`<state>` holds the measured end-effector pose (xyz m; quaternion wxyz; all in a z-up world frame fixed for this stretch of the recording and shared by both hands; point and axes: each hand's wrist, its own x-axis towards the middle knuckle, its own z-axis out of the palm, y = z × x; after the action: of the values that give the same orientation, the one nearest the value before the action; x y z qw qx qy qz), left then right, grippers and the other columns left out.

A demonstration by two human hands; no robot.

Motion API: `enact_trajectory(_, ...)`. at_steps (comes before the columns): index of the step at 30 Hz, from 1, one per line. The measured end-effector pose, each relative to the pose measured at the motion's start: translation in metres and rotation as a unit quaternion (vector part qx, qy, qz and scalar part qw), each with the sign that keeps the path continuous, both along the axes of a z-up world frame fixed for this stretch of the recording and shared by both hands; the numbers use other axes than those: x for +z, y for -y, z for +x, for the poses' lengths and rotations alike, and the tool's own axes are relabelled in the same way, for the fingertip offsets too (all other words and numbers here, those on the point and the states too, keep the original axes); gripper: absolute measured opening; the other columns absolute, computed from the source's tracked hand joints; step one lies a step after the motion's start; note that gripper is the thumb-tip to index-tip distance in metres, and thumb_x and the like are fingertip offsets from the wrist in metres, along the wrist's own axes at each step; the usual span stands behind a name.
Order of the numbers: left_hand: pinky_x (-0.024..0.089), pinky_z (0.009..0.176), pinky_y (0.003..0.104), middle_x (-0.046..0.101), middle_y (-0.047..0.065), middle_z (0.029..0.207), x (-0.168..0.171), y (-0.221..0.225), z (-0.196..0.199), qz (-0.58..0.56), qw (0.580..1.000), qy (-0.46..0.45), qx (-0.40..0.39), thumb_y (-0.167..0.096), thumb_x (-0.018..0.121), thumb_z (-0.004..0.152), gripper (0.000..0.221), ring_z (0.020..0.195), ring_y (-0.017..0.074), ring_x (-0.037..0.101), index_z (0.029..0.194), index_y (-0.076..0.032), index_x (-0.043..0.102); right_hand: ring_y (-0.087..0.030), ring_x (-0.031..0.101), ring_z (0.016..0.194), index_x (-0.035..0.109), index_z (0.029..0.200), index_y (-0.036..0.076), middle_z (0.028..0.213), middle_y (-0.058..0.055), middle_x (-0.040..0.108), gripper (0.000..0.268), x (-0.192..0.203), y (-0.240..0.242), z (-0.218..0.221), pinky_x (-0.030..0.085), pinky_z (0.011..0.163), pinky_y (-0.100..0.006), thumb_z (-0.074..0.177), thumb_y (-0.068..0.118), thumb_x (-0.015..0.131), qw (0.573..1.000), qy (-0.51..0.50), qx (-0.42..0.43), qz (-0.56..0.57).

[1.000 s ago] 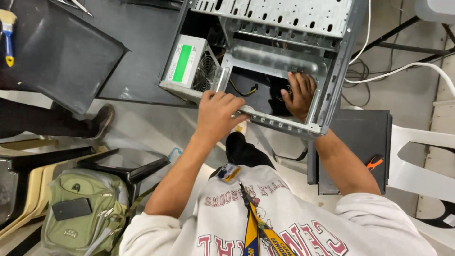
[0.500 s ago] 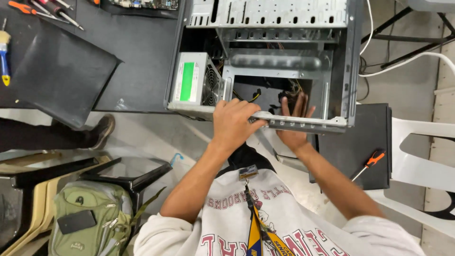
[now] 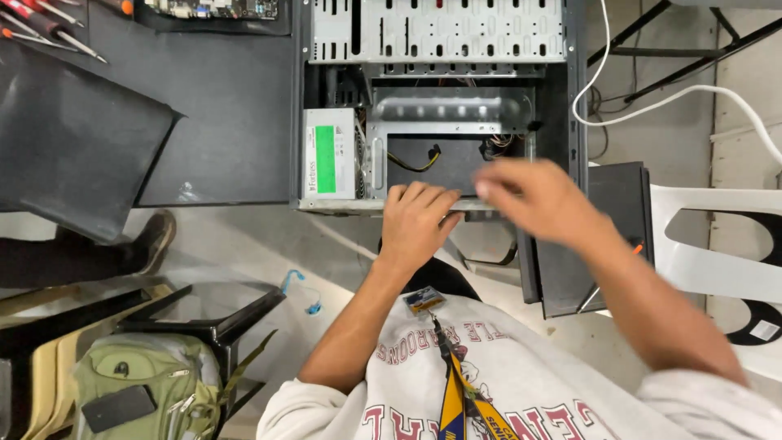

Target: Installing a motherboard, RAM modules, and a CPU cooler into a computer case using a screwdriver.

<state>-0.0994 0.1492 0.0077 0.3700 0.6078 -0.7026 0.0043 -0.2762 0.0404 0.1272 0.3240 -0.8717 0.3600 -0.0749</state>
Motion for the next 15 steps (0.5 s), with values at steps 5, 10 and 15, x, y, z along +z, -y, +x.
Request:
enact_trajectory(5,0.041,0.100,0.051,0.064,0.006,0.118,0.036,-0.017,0.051,-0.043,0.998,-0.004,0.034,-0.043,0.077,0.088,0.039,0.118,0.0288,0.060,0.118,-0.020,0.070,-0.036,0.074,0.098,0.070,0.126,0.027,0.106,-0.006,0.074,0.038,-0.122,0.083,0.055,0.058,0.082,-0.054,0.090,0.041,0.067,0.958,-0.242,0.124,-0.091)
enact_trajectory(10,0.042,0.102,0.055,0.054,0.018,0.131,0.053,-0.011,0.153,0.006,0.961,-0.092,0.260,-0.052,0.068,0.101,0.057,0.125,0.0415,0.052,0.138,-0.009,0.057,-0.040,0.067,0.118,0.059,0.145,0.022,0.140,-0.014,0.055,0.068,-0.181,0.073,0.098,0.058,0.090,-0.056,0.084,0.045,0.078,0.893,-0.369,0.234,-0.107)
enact_trajectory(15,0.043,0.106,0.065,0.057,0.022,0.141,0.035,0.054,0.187,0.333,0.872,-0.258,0.248,-0.051,0.074,0.089,0.080,0.129,0.0497,0.057,0.152,-0.011,0.043,-0.033,0.078,0.093,0.079,0.110,0.016,0.097,-0.010,0.080,0.030,-0.241,0.077,0.101,0.061,0.075,-0.049,0.092,0.038,0.068,0.850,-0.407,0.318,-0.106)
